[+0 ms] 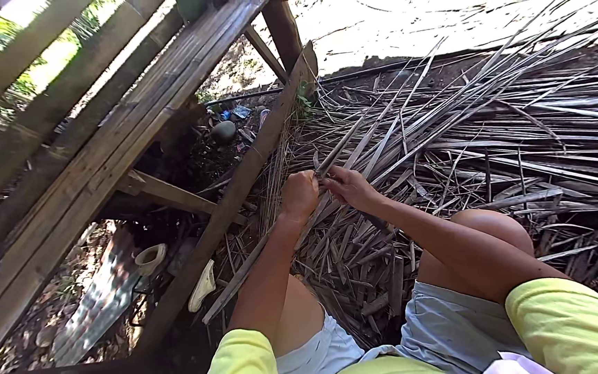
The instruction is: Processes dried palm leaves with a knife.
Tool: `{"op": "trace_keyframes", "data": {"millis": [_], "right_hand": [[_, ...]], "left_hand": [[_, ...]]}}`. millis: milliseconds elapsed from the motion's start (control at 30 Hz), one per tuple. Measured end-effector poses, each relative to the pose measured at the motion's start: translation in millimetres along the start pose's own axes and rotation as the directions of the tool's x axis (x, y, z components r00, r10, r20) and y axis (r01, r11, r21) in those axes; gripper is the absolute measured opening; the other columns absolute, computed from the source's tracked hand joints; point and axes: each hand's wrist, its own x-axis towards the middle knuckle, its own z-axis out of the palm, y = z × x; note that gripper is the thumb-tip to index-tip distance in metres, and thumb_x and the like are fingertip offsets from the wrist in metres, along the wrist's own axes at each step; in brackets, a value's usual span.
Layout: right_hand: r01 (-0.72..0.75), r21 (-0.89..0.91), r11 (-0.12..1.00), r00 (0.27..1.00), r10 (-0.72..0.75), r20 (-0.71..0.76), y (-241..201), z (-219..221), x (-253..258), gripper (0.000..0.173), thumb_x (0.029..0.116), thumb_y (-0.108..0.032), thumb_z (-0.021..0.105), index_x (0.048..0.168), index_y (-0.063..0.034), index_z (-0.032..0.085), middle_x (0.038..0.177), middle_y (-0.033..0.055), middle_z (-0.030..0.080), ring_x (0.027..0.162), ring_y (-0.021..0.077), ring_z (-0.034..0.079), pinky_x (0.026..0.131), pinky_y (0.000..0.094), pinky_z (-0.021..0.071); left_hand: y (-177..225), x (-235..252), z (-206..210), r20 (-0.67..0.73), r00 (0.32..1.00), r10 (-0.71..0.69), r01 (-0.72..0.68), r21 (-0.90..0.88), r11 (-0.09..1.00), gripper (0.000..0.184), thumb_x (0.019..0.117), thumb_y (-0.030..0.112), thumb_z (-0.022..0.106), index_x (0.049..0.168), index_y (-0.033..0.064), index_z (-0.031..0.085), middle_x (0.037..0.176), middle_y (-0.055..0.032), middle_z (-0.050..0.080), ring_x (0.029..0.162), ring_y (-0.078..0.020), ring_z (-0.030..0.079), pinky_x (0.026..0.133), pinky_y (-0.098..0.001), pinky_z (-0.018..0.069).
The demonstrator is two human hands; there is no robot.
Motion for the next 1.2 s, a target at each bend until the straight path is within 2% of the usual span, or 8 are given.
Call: {"op": "trace_keyframes", "data": {"millis": [100,400,567,633,700,833,967,1200], "right_hand": [[-0.048,0.080,0.996,0.996,0.042,0.073,0.1,-2.8,-2.9,0.049,0.1088,-0.017,0.051,0.155,-0.0036,0.041,0.071,0.0037,0.054,0.051,0.0093,0.048,0.051,0.0262,0.0451],[-0.019,0.069,0.997,0.997,0.024,-0.070,5.4,-13.3,13.4,0.040,0.1081,-0.015,0.052,0.146,-0.0011,0.052,0.067,0.0012,0.054,0.050,0.0080,0.048,0.050,0.0257,0.0447],[-0.068,0.379,0.923,0.937,0.189,-0.293,21.4,-58.7,34.8,0.032,0.1078,-0.014,0.051,0.138,-0.0048,0.056,0.065,-0.0023,0.055,0.045,0.0057,0.049,0.042,0.0218,0.0453],[-0.055,0.398,0.916,0.868,0.241,-0.434,26.4,-79.7,39.8,0.038,0.1084,-0.016,0.051,0.146,-0.0075,0.054,0.086,0.0004,0.065,0.056,0.0040,0.055,0.050,0.0212,0.0478],[-0.024,0.367,0.930,0.862,0.205,-0.463,27.9,-92.4,35.4,0.044,0.1086,-0.021,0.052,0.150,-0.0077,0.048,0.113,0.0029,0.068,0.081,0.0037,0.062,0.074,0.0222,0.0530],[-0.068,0.323,0.944,0.950,0.160,-0.267,3.2,-49.0,11.1,0.046,0.1069,-0.013,0.053,0.151,-0.0046,0.045,0.069,0.0005,0.056,0.049,0.0080,0.050,0.047,0.0245,0.0475],[-0.095,0.309,0.946,0.995,0.094,0.020,5.9,-7.1,-5.0,0.056,0.1040,-0.011,0.058,0.157,-0.0091,0.040,0.070,0.0031,0.060,0.050,0.0089,0.053,0.048,0.0246,0.0475],[-0.033,0.448,0.893,0.986,0.103,-0.133,1.4,-31.2,-0.9,0.045,0.1044,-0.007,0.057,0.149,-0.0034,0.050,0.068,-0.0017,0.062,0.050,0.0051,0.055,0.048,0.0207,0.0496]], "left_hand": [[-10.2,2.8,-4.6,-0.003,1.000,0.008,-0.008,-0.065,0.998,0.026,0.1040,0.010,0.055,0.089,-0.0043,0.070,0.082,-0.0178,0.069,0.079,-0.0317,0.068,0.078,-0.0511,0.0538],[11.7,-12.0,-9.2,0.038,0.998,-0.042,0.038,0.095,0.995,0.029,0.1070,0.012,0.050,0.095,-0.0059,0.069,0.094,-0.0234,0.071,0.097,-0.0387,0.070,0.086,-0.0549,0.0542],[5.3,-19.0,-15.9,0.056,0.998,-0.040,0.037,0.059,0.998,0.030,0.1070,0.015,0.051,0.093,-0.0039,0.069,0.087,-0.0219,0.069,0.089,-0.0385,0.070,0.080,-0.0563,0.0536],[-5.6,-16.8,-18.3,0.072,0.996,-0.053,0.052,0.012,0.999,0.029,0.1066,0.017,0.053,0.095,-0.0032,0.070,0.087,-0.0204,0.070,0.086,-0.0369,0.070,0.081,-0.0566,0.0540],[-16.9,-13.0,-20.0,0.087,0.993,-0.081,0.087,-0.067,0.994,0.027,0.1061,0.016,0.055,0.096,-0.0024,0.072,0.084,-0.0172,0.071,0.079,-0.0317,0.069,0.079,-0.0534,0.0547],[-25.4,1.4,-19.6,0.177,0.972,-0.156,0.198,-0.247,0.949,0.024,0.1075,0.018,0.056,0.098,-0.0008,0.069,0.072,-0.0052,0.068,0.054,-0.0123,0.056,0.058,-0.0320,0.0494],[-20.9,8.2,-17.9,0.293,0.941,-0.172,0.296,-0.458,0.838,0.022,0.1062,0.018,0.059,0.098,-0.0014,0.067,0.067,-0.0034,0.068,0.044,-0.0052,0.050,0.044,-0.0207,0.0411],[-26.3,2.2,-29.1,0.411,0.911,-0.032,0.329,-0.677,0.659,0.018,0.1037,0.008,0.060,0.093,-0.0046,0.067,0.061,-0.0044,0.064,0.042,-0.0023,0.050,0.040,-0.0155,0.0392]]}}
